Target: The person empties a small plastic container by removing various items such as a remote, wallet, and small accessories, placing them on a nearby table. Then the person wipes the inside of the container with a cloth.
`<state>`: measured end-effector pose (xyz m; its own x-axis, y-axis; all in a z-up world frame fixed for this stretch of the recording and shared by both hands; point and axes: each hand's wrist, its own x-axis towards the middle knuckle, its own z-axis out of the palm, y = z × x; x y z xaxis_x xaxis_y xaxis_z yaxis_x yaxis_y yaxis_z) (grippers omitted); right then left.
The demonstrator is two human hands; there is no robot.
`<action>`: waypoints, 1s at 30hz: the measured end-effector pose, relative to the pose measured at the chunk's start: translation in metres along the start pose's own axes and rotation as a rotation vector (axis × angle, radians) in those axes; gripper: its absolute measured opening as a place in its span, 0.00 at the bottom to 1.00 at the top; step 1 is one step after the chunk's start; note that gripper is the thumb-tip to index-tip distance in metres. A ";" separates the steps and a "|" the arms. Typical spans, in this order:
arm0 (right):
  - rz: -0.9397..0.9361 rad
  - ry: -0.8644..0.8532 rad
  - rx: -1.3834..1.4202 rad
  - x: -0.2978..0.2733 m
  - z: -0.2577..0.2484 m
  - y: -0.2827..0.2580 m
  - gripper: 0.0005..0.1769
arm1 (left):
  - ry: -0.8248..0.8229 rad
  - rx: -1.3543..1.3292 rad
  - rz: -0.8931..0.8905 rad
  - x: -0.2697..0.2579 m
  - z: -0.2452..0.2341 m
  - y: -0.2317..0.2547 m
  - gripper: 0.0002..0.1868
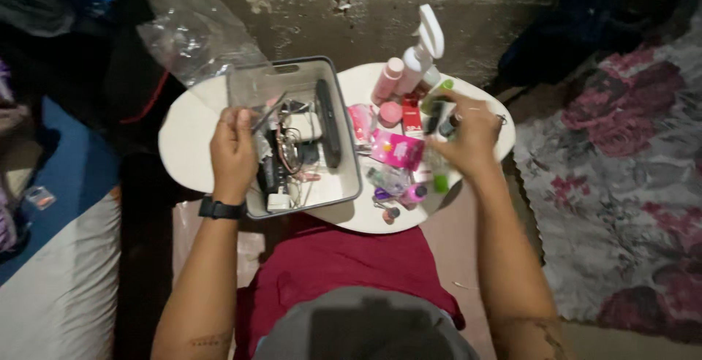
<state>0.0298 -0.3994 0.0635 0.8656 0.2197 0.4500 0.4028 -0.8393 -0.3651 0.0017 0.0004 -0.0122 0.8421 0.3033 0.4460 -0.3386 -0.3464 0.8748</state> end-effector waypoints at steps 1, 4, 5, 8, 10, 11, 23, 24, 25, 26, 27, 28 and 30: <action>-0.019 0.056 -0.041 -0.008 -0.009 0.024 0.41 | -0.010 0.005 -0.019 0.000 0.001 0.000 0.15; 0.212 0.081 -0.245 -0.045 -0.021 0.086 0.43 | -0.033 0.026 -0.049 -0.001 0.000 0.004 0.14; 0.245 0.085 -0.311 -0.055 -0.020 0.104 0.42 | -0.039 0.040 -0.043 -0.001 -0.001 0.005 0.14; 0.489 0.038 -0.318 -0.081 -0.008 0.142 0.40 | -0.044 0.072 -0.022 -0.001 -0.002 0.009 0.14; 0.640 -0.009 -0.297 -0.092 0.002 0.159 0.39 | -0.045 0.088 -0.015 0.000 -0.002 0.011 0.14; 0.686 -0.033 -0.309 -0.096 0.008 0.165 0.39 | -0.046 0.094 -0.019 0.000 -0.002 0.012 0.14; 0.767 -0.093 -0.392 -0.106 0.054 0.195 0.46 | -0.066 0.061 -0.075 0.000 -0.002 0.014 0.13; 0.774 -0.094 -0.391 -0.104 0.056 0.195 0.46 | -0.066 0.046 -0.079 0.000 -0.002 0.013 0.13; 0.757 -0.073 -0.398 -0.104 0.057 0.197 0.46 | -0.067 0.042 -0.075 -0.001 -0.002 0.012 0.13; 0.741 -0.052 -0.406 -0.104 0.059 0.198 0.47 | -0.068 0.038 -0.071 -0.001 -0.002 0.010 0.13; 0.723 -0.029 -0.413 -0.102 0.061 0.200 0.47 | -0.068 0.034 -0.065 0.000 -0.002 0.009 0.13; 0.729 -0.026 -0.409 -0.102 0.062 0.203 0.47 | -0.068 0.034 -0.070 0.000 -0.002 0.007 0.13; 0.737 -0.020 -0.401 -0.104 0.066 0.207 0.48 | -0.063 0.033 -0.079 -0.001 -0.001 0.005 0.13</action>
<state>0.0429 -0.5636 -0.1127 0.8725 -0.4484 0.1940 -0.4008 -0.8840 -0.2409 -0.0010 -0.0003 -0.0081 0.8908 0.2745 0.3620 -0.2567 -0.3532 0.8996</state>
